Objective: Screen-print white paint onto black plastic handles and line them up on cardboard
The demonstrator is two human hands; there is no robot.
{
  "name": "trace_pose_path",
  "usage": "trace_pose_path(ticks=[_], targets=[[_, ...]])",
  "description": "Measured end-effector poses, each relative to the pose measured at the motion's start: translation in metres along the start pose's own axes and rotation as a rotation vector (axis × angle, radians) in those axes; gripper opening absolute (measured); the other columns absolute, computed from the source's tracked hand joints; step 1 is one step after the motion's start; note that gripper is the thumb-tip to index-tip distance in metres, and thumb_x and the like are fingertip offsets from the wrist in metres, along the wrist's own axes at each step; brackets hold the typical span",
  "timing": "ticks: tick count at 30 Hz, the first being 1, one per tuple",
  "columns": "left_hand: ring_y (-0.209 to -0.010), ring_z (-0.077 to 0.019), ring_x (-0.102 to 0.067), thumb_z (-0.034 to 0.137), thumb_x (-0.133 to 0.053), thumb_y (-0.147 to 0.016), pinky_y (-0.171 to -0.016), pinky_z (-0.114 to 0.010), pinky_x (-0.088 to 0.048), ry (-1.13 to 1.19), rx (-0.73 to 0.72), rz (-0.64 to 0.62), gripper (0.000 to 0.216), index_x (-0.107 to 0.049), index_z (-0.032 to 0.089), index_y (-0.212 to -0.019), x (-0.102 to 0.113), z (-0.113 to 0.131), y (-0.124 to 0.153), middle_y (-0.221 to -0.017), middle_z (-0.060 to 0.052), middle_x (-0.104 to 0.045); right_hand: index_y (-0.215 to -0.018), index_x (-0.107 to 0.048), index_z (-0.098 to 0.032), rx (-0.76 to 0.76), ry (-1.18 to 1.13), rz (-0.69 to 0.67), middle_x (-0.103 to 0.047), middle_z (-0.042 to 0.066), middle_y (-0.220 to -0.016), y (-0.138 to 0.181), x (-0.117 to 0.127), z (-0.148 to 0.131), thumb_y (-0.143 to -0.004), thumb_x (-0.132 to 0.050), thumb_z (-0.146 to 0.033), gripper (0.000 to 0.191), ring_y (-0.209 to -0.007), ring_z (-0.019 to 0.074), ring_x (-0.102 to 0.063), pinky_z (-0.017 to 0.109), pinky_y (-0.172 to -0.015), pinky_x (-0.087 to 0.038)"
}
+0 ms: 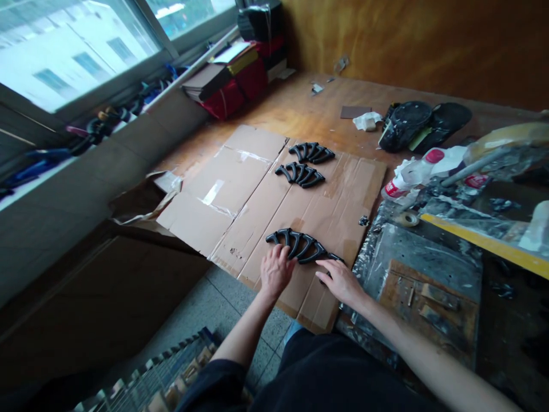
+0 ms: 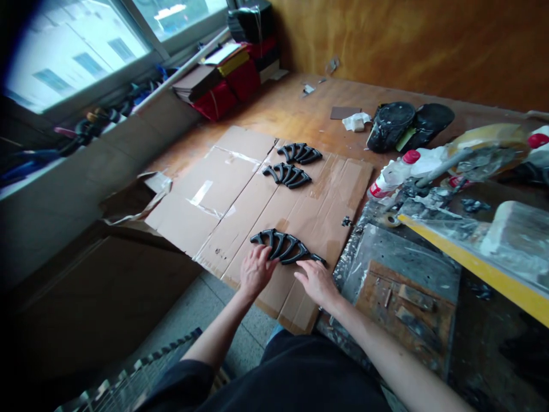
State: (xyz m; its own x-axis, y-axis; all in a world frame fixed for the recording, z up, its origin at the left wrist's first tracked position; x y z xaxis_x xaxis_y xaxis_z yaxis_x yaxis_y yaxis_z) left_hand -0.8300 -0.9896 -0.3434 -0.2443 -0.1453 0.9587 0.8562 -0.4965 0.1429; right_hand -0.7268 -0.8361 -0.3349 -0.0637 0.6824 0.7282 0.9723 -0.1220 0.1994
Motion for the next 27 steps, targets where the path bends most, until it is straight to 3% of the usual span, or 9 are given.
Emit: trace_pose_path(ticks=[2,4,9,13,18,21,24,27], targets=[[-0.134,-0.0318,-0.042,0.054,-0.045,-0.091,-0.108,-0.047,-0.033,0.014,-0.104,0.037,0.055,-0.051,0.027,-0.138,-0.011,0.023,0.013,-0.148,-0.012,-0.046,-0.115,-0.066,-0.019,-0.01,-0.044,0.048,-0.067,0.009,-0.115,0.007,0.012,0.005,-0.093,-0.052,-0.031,0.029,-0.109,0.0236,-0.059,0.041,-0.098,-0.045],[-0.14,-0.0362,-0.032,0.054,-0.052,-0.087,-0.112,-0.054,-0.025,0.024,-0.111,0.041,0.06,-0.049,0.028,-0.141,-0.022,0.033,0.014,-0.152,-0.01,-0.041,-0.112,-0.067,-0.02,-0.01,-0.08,0.094,-0.067,0.009,-0.114,0.013,0.024,0.006,-0.093,-0.052,-0.03,0.027,-0.109,0.0233,-0.059,0.041,-0.098,-0.045],[-0.139,-0.0403,-0.033,0.048,-0.064,-0.079,-0.113,-0.059,-0.022,0.027,-0.079,0.021,0.056,-0.06,0.025,-0.13,-0.036,0.03,-0.007,-0.148,-0.011,-0.047,-0.108,-0.067,-0.022,-0.012,-0.151,0.213,-0.067,0.008,-0.112,0.028,0.053,0.004,-0.094,-0.049,-0.034,0.026,-0.108,0.0233,-0.06,0.042,-0.098,-0.047],[-0.136,-0.0378,-0.037,0.048,-0.067,-0.076,-0.113,-0.054,-0.026,-0.029,-0.169,0.042,0.054,-0.064,0.025,-0.125,-0.025,0.023,-0.049,-0.146,-0.008,-0.049,-0.107,-0.068,-0.025,-0.069,-0.171,0.33,-0.067,0.008,-0.113,0.047,0.079,0.016,-0.094,-0.049,-0.037,0.026,-0.109,0.0234,-0.061,0.042,-0.097,-0.049],[-0.137,-0.0353,-0.036,0.053,-0.06,-0.08,-0.113,-0.047,-0.028,-0.127,-0.206,0.067,0.056,-0.063,0.022,-0.126,0.003,0.009,-0.138,-0.148,-0.008,-0.047,-0.105,-0.07,-0.025,-0.194,-0.14,0.467,-0.067,0.008,-0.115,0.085,0.109,0.048,-0.093,-0.05,-0.036,0.026,-0.108,0.0228,-0.062,0.041,-0.097,-0.048],[-0.137,-0.0342,-0.035,0.056,-0.052,-0.083,-0.112,-0.046,-0.029,-0.16,-0.198,0.047,0.061,-0.059,0.018,-0.129,0.004,0.006,-0.18,-0.147,-0.011,-0.047,-0.103,-0.071,-0.022,-0.272,-0.132,0.566,-0.068,0.008,-0.111,0.117,0.126,0.066,-0.092,-0.05,-0.031,0.025,-0.107,0.0214,-0.062,0.039,-0.096,-0.048],[-0.139,-0.0385,-0.031,0.06,-0.045,-0.084,-0.11,-0.054,-0.029,-0.177,-0.157,0.049,0.069,-0.052,0.014,-0.135,-0.007,0.004,-0.196,-0.15,-0.015,-0.043,-0.1,-0.072,-0.021,-0.409,-0.085,0.654,-0.07,0.008,-0.106,0.156,0.143,0.092,-0.091,-0.05,-0.028,0.024,-0.102,0.0206,-0.064,0.036,-0.092,-0.049],[-0.144,-0.0394,-0.022,0.061,-0.034,-0.087,-0.107,-0.062,-0.028,-0.15,-0.132,0.111,0.071,-0.033,0.022,-0.147,-0.013,0.006,-0.18,-0.159,-0.014,-0.026,-0.1,-0.072,-0.022,-0.577,-0.038,0.723,-0.072,0.007,-0.101,0.213,0.158,0.129,-0.09,-0.049,-0.026,0.026,-0.096,0.0197,-0.066,0.033,-0.086,-0.051]])
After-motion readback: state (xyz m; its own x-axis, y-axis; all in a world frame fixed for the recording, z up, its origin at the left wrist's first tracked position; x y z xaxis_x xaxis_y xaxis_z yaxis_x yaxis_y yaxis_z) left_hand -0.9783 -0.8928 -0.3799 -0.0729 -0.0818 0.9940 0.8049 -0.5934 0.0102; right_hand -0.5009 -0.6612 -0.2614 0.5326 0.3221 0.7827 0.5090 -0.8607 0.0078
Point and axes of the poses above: each hand's wrist, its own y-axis away from the middle knuckle, its own x-axis out of the back of the hand, z = x × y, the point moved 9 cm from there along -y, towards the middle knuckle
